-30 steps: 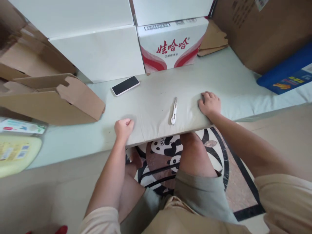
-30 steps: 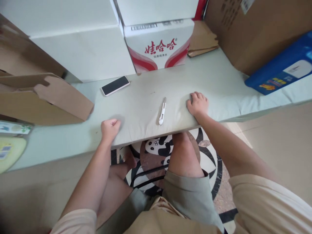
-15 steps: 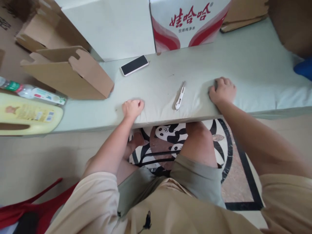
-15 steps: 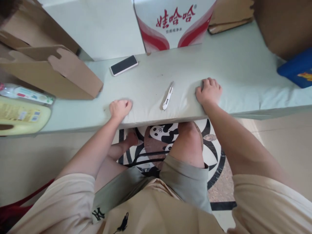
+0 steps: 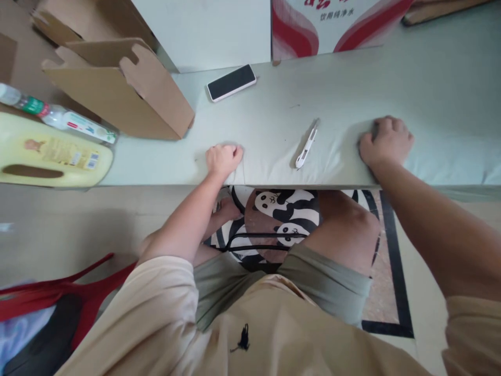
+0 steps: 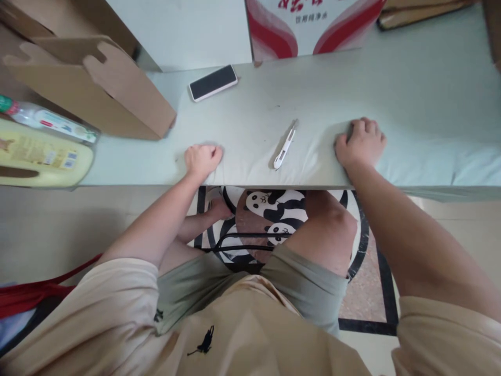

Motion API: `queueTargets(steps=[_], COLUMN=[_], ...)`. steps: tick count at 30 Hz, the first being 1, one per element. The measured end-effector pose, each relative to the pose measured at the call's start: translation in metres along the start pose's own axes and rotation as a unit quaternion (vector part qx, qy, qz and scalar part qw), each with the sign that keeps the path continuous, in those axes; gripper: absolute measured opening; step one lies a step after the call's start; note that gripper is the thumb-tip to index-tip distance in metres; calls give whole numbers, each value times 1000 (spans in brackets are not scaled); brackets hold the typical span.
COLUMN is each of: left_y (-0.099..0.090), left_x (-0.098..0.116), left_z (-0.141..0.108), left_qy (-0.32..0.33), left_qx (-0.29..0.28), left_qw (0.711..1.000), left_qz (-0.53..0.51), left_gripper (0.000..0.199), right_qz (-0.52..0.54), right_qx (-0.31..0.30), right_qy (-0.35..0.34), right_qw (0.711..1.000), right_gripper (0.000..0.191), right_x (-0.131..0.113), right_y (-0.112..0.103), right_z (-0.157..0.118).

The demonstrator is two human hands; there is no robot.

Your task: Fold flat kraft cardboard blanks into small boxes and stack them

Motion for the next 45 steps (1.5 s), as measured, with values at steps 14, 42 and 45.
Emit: queueTargets(steps=[14, 42, 45], left_y=[2, 5, 4], left_x=[0, -4, -4], left_z=[-3, -2, -1], left_qy=[-20, 9, 12], left_qx=[-1, 15, 7], left_qw=[999, 998, 998], left_qz=[-35, -59, -56], left_gripper=[58, 57, 56], right_qz=[-7, -17, -25], right_qx=[-4, 72, 15], right_qy=[28, -42, -83], right_qw=[1000, 996, 996], right_gripper=[57, 54, 51], right_x=[-8, -20, -59], right_y=[-7, -14, -23], right_z=[-5, -15, -23])
Point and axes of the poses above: each hand's wrist, its own z-axis towards the middle knuckle, its own y-axis out of the palm, x = y × z, the point moved 3 cm from there along z, towards the middle knuckle, and after that the axes turned 6 degrees about x, right-handed, at the moved point
